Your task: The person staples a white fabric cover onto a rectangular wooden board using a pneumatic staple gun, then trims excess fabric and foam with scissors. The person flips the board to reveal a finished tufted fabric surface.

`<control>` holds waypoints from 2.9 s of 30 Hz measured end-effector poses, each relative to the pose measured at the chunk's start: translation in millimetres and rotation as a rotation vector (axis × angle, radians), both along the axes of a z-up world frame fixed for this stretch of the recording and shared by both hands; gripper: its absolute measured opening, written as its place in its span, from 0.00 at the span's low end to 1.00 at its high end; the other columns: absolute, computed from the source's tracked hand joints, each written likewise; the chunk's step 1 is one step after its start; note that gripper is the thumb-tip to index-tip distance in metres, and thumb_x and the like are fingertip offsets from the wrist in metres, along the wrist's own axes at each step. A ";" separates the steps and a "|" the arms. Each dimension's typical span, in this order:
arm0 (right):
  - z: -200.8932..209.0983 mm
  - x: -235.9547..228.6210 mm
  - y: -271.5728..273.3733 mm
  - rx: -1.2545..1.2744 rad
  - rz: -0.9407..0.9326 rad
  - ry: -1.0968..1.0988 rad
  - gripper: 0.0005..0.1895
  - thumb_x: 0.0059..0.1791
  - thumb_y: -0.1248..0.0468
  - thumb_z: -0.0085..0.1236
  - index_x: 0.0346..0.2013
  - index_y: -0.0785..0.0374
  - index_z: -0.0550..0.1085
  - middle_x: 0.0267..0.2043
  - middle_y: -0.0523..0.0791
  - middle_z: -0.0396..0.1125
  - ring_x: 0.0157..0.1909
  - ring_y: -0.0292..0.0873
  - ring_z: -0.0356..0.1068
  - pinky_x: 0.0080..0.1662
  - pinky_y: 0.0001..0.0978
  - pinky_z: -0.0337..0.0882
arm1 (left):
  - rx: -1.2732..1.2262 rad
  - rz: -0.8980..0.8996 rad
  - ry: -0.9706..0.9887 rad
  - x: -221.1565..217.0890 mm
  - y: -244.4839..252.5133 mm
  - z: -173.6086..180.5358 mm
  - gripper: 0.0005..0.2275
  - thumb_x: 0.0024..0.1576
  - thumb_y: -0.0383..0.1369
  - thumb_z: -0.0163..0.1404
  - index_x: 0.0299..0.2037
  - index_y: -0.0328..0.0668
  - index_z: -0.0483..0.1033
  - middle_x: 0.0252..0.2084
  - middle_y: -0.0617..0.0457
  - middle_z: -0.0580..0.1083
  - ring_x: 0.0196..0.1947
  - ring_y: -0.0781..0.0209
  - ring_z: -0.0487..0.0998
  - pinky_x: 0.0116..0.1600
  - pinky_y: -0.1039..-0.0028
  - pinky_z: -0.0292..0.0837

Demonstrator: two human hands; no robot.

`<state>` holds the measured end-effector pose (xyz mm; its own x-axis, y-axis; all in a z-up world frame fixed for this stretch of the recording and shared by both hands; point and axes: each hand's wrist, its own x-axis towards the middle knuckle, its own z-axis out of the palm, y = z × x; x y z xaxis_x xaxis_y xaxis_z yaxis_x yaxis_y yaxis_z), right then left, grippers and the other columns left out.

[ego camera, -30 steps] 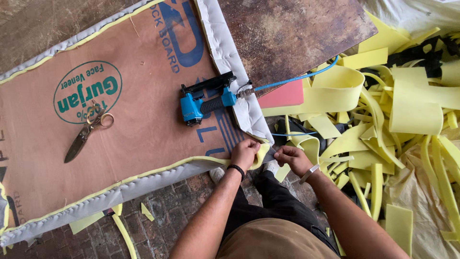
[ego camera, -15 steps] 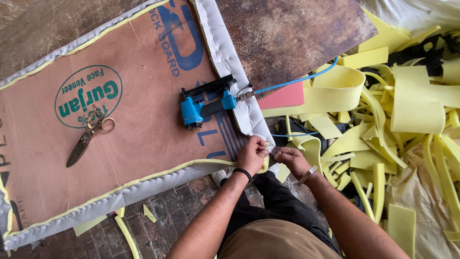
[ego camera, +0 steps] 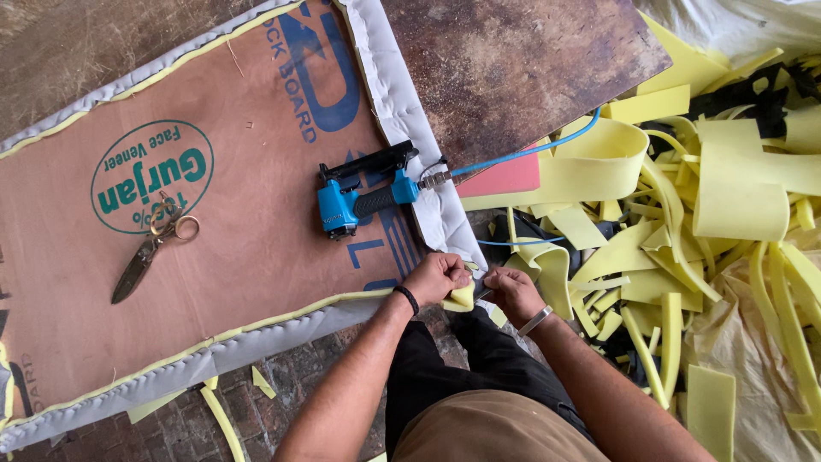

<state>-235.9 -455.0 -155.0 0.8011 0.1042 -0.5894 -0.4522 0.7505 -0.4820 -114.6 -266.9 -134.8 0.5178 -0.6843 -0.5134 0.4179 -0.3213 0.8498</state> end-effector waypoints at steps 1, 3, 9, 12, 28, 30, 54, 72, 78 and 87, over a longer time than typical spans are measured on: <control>-0.1 0.3 -0.7 -0.015 -0.003 0.039 0.05 0.51 0.68 0.52 0.34 0.67 0.74 0.33 0.43 0.68 0.36 0.39 0.69 0.47 0.37 0.74 | -0.010 -0.018 0.038 2.6 -0.6 0.9 0.17 0.57 0.20 0.57 0.21 0.40 0.61 0.25 0.61 0.69 0.44 0.72 0.80 0.46 0.77 0.74; -1.3 3.1 -0.5 -0.045 -0.005 0.110 0.06 0.50 0.68 0.53 0.35 0.68 0.76 0.31 0.44 0.68 0.34 0.39 0.68 0.45 0.36 0.74 | -0.037 -0.062 0.004 9.1 -1.3 8.3 0.17 0.58 0.20 0.57 0.22 0.41 0.60 0.25 0.61 0.68 0.41 0.71 0.78 0.46 0.76 0.74; -5.6 -8.9 -3.1 -0.089 0.035 0.031 0.06 0.52 0.68 0.54 0.35 0.69 0.76 0.32 0.44 0.68 0.33 0.37 0.67 0.43 0.34 0.73 | 0.309 -0.221 -0.360 11.0 -16.2 62.6 0.10 0.54 0.20 0.55 0.23 0.39 0.69 0.25 0.56 0.73 0.32 0.64 0.77 0.38 0.68 0.72; -13.9 -10.4 -3.9 -0.227 0.075 0.055 0.08 0.48 0.69 0.53 0.37 0.67 0.79 0.37 0.45 0.74 0.39 0.38 0.74 0.47 0.31 0.76 | 0.379 -0.279 -0.495 13.6 -23.6 83.9 0.04 0.51 0.22 0.53 0.27 0.38 0.74 0.26 0.52 0.76 0.28 0.61 0.78 0.36 0.65 0.73; 50.8 51.6 -26.7 -1.026 0.754 -0.046 0.12 0.44 0.61 0.65 0.38 0.63 0.82 0.33 0.48 0.77 0.37 0.43 0.77 0.45 0.37 0.76 | 0.136 0.787 -0.631 62.9 97.0 116.7 0.03 0.64 0.22 0.49 0.44 0.39 0.74 0.41 0.58 0.76 0.40 0.70 0.74 0.49 0.78 0.71; 57.7 58.8 -16.9 -1.104 0.791 -0.044 0.13 0.43 0.59 0.65 0.39 0.60 0.82 0.36 0.46 0.78 0.39 0.44 0.78 0.47 0.37 0.77 | 0.225 0.772 -0.625 58.4 100.1 117.9 0.04 0.63 0.23 0.49 0.44 0.39 0.77 0.41 0.57 0.77 0.40 0.70 0.75 0.48 0.78 0.72; 133.9 314.9 81.8 -1.535 1.393 -1.366 0.39 0.41 0.55 0.66 0.63 0.60 0.64 0.55 0.51 0.68 0.58 0.53 0.67 0.55 0.52 0.65 | 0.437 1.751 -0.489 20.3 104.5 85.4 0.17 0.60 0.28 0.52 0.60 0.38 0.71 0.59 0.45 0.75 0.60 0.55 0.77 0.60 0.68 0.75; 115.4 356.5 76.1 -0.969 1.137 -2.023 0.22 0.46 0.63 0.66 0.54 0.60 0.72 0.49 0.50 0.72 0.45 0.51 0.75 0.45 0.43 0.74 | -0.573 2.368 -0.023 -88.1 -244.0 -72.2 0.19 0.64 0.27 0.47 0.66 0.38 0.63 0.60 0.52 0.71 0.58 0.60 0.75 0.65 0.59 0.74; 117.7 290.1 75.5 -0.773 2.104 -1.793 0.23 0.48 0.44 0.62 0.26 0.63 0.80 0.24 0.45 0.72 0.28 0.44 0.73 0.32 0.37 0.71 | -0.635 2.560 -0.218 -26.8 -236.3 -95.1 0.16 0.67 0.37 0.44 0.60 0.34 0.69 0.56 0.45 0.75 0.56 0.51 0.78 0.65 0.55 0.71; 106.7 257.4 91.7 -0.614 2.912 -1.140 0.38 0.50 0.34 0.43 0.25 0.68 0.77 0.21 0.48 0.74 0.21 0.41 0.75 0.25 0.32 0.75 | -0.891 2.660 -0.410 23.5 -227.7 -77.0 0.17 0.71 0.46 0.40 0.56 0.40 0.69 0.46 0.50 0.74 0.46 0.60 0.77 0.53 0.70 0.74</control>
